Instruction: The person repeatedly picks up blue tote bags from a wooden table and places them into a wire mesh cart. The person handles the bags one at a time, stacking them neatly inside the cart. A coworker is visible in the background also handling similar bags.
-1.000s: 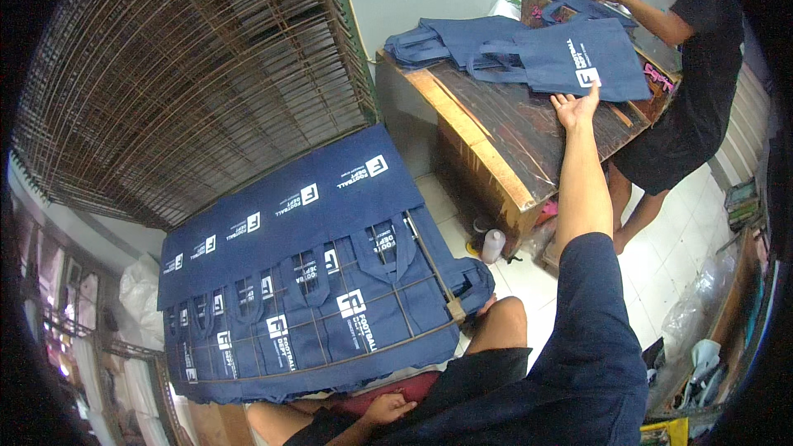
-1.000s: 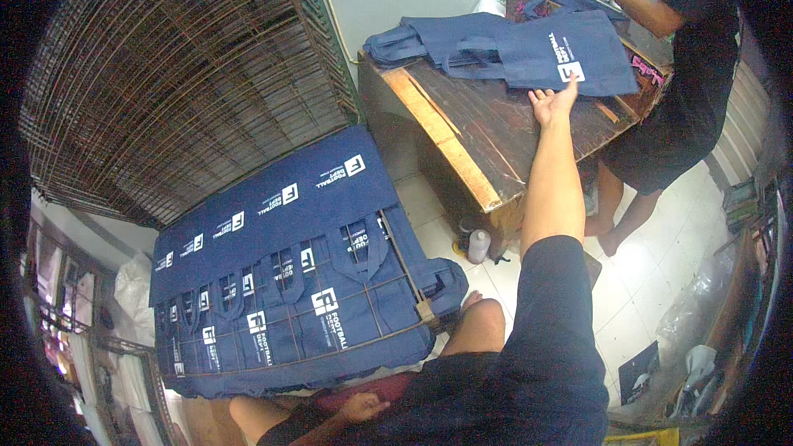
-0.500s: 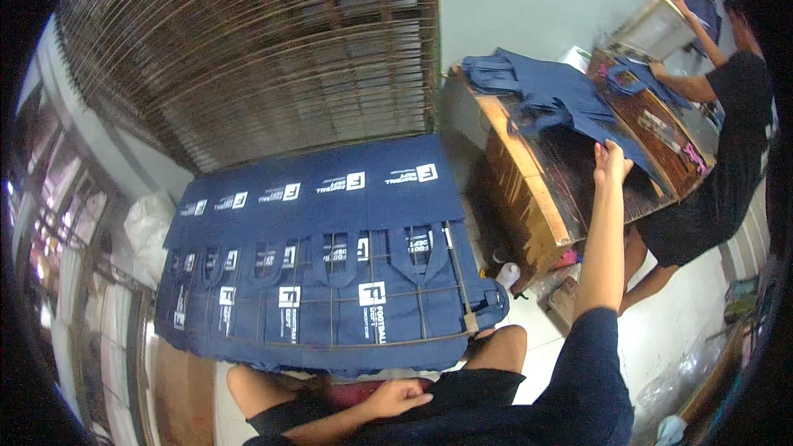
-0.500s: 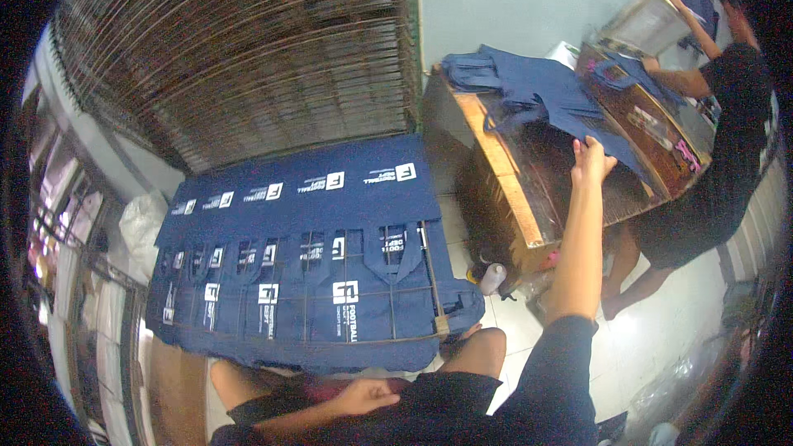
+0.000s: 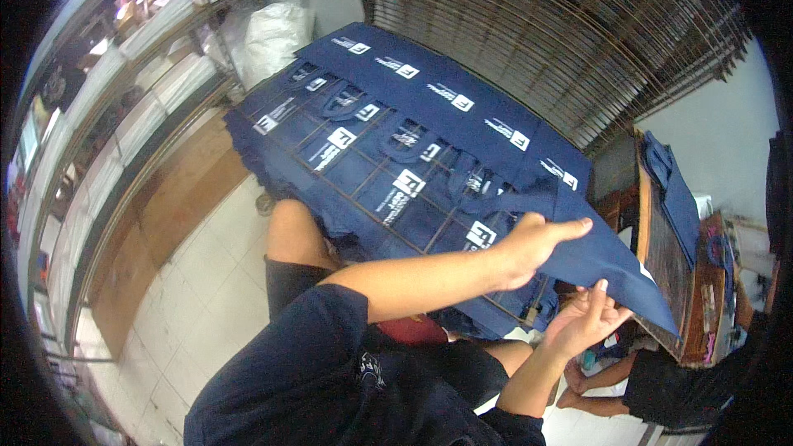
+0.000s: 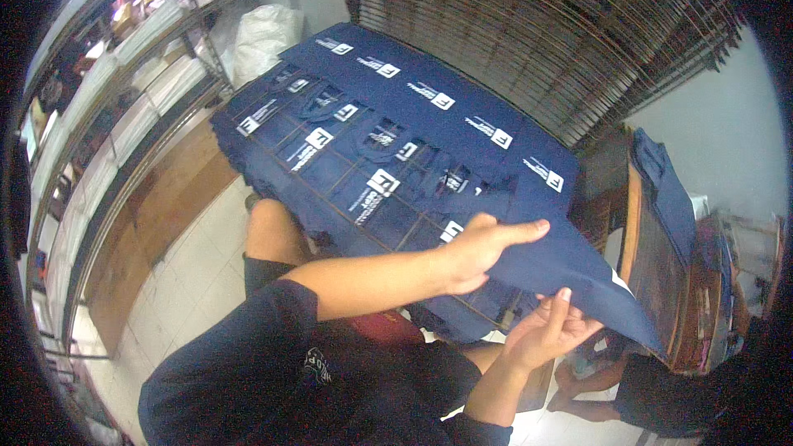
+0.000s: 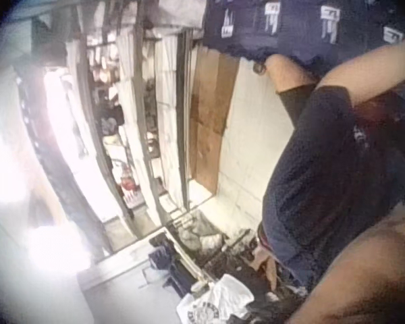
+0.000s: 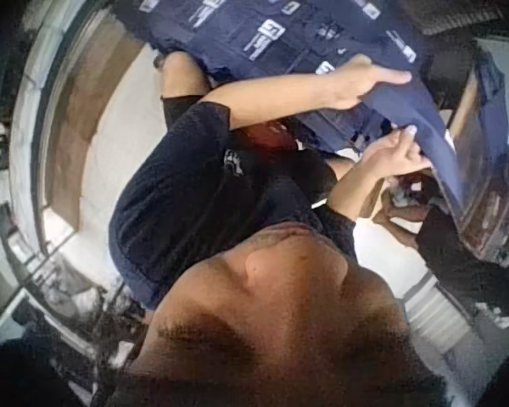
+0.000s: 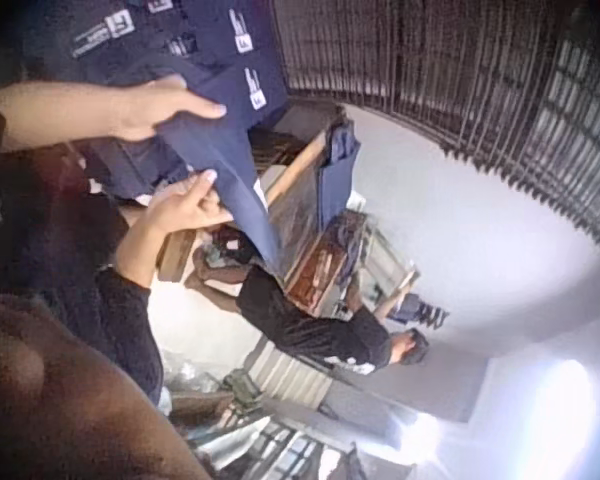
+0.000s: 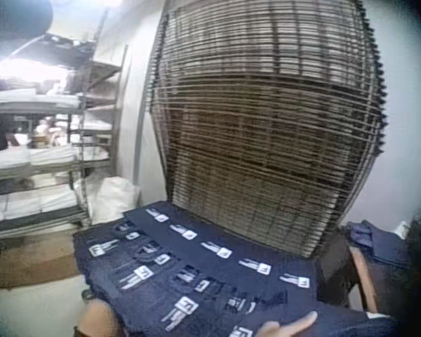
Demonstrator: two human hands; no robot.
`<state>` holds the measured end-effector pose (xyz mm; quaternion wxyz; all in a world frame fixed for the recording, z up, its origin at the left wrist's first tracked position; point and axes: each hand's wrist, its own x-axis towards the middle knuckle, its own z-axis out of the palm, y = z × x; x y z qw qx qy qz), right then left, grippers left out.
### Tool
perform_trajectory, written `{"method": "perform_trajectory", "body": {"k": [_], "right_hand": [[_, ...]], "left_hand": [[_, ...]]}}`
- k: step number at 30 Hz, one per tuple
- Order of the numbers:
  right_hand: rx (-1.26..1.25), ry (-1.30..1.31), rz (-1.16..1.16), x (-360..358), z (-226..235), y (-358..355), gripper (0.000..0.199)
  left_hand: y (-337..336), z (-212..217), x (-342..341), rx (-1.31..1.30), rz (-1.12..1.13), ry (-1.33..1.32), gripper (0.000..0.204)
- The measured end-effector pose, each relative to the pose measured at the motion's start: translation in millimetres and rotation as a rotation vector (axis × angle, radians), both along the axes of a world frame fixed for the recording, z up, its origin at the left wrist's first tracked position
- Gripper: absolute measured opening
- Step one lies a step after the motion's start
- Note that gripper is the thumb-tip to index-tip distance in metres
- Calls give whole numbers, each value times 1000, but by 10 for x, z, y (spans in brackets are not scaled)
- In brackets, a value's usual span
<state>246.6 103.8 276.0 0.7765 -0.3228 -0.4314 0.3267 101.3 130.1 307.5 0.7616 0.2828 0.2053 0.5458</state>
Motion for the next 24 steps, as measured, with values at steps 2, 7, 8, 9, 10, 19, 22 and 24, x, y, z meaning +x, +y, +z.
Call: {"method": "perform_trajectory", "body": {"k": [2,7,8,9,10,19,22,24], "right_hand": [[-29,-14,60,-266,-36,-17,56],[-3,-258,601,-739,13,-156,91],[-57,-342,612,-724,-57,-193,90],[-101,-420,607,-694,-160,-213,88],[-147,-499,598,-646,-275,-224,85],[-651,-520,333,-66,-1260,-334,59],[-686,-567,353,-116,-1366,-292,59],[-636,-634,356,-133,-1444,-260,58]], "left_hand": [[7,62,-288,-34,160,22,24],[559,559,-1287,104,371,184,16],[673,693,-1503,146,420,174,14],[788,796,-1773,170,436,194,12],[868,877,-2058,193,450,213,10],[239,156,-4518,111,1168,164,23],[203,-611,-5091,-82,1294,181,31],[266,-1214,-5401,-192,1355,143,34]]}}
